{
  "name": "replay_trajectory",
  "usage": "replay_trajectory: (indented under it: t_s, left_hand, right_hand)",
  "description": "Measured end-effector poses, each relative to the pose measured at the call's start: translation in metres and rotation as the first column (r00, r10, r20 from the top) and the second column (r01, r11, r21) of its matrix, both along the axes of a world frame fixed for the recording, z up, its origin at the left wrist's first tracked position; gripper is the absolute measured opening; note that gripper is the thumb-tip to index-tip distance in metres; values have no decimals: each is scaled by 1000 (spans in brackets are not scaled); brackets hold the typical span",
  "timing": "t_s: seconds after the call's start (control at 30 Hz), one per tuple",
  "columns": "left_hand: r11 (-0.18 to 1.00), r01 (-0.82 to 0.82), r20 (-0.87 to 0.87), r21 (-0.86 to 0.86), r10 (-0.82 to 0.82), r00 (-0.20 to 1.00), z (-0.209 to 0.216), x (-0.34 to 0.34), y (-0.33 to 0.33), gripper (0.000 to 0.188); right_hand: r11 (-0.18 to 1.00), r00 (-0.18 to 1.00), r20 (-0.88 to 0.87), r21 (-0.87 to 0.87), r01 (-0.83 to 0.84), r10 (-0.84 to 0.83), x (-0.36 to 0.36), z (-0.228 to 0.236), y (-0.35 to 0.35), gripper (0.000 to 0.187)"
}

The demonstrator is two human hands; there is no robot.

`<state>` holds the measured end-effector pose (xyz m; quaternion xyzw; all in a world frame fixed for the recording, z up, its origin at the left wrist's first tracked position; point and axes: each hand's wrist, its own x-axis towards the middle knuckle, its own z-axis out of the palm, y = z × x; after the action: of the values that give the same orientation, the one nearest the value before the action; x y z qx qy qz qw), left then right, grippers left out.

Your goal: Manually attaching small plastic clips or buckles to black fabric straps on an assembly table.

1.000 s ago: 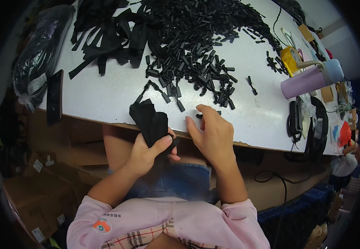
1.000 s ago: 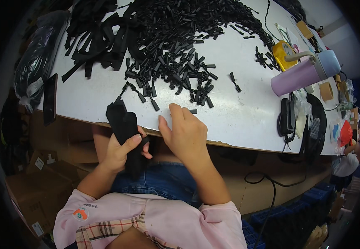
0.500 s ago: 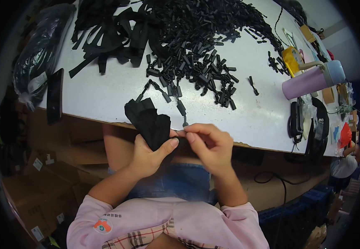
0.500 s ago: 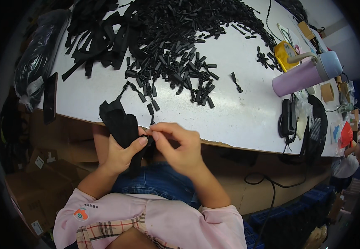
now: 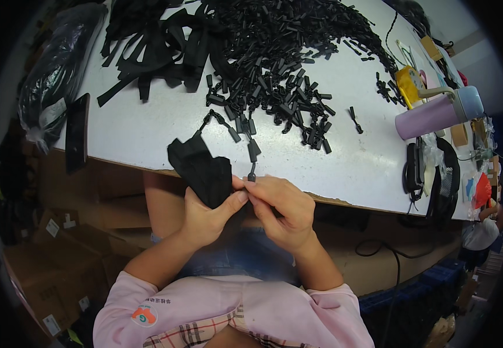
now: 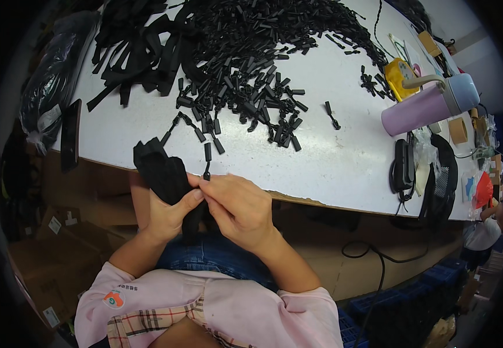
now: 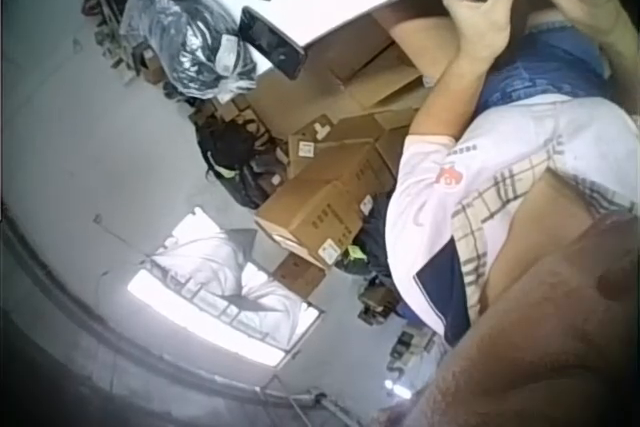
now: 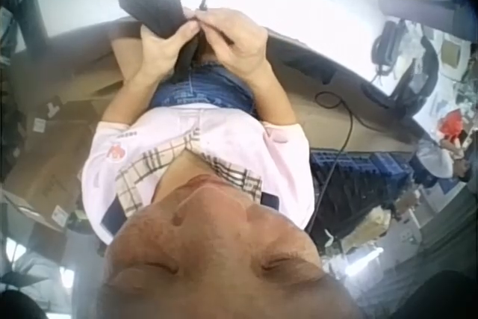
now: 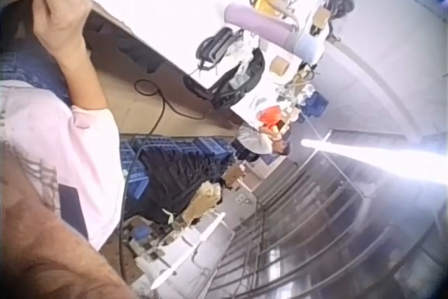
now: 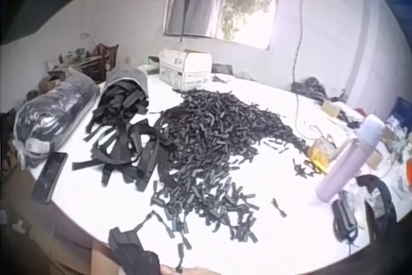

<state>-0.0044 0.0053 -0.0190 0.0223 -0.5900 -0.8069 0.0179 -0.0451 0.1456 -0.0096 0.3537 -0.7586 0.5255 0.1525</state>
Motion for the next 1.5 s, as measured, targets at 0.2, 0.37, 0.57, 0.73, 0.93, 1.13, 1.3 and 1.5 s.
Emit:
replay_trajectory:
  t_s: [0.2, 0.37, 0.57, 0.73, 0.93, 1.13, 1.3, 1.5]
  left_hand:
    - [989, -96, 20, 112, 94, 995, 6, 1, 4, 20]
    - [992, -124, -145, -10, 121, 982, 6, 2, 5, 17]
    - [997, -1, -34, 76, 4, 999, 8, 2, -3, 15]
    - [997, 81, -30, 11, -81, 996, 9, -1, -9, 17]
    - [999, 19, 34, 36, -20, 999, 13, -2, -3, 17]
    - [1000, 4, -73, -30, -6, 997, 18, -2, -1, 16]
    - [978, 42, -132, -202, -69, 989, 23, -3, -6, 14]
    - [996, 92, 141, 20, -94, 986, 18, -1, -12, 10]
  right_hand:
    - [956, 866, 499, -263, 129, 20, 19, -1, -12, 17]
    - [913, 846, 524, -384, 139, 92, 19, -7, -17, 12]
    - [800, 366, 762, -596, 73, 534, 8, -3, 0, 7]
    - [804, 215, 787, -595, 18, 578, -2, -1, 8, 8]
    - [890, 636, 714, -446, 92, 292, 17, -6, -10, 8]
    - [923, 659, 689, -384, -21, 301, 14, -11, -3, 9]
    - [836, 379, 790, -544, 73, 482, 13, -3, 0, 11]
    - [973, 987, 162, -226, 41, -4, 11, -9, -10, 10]
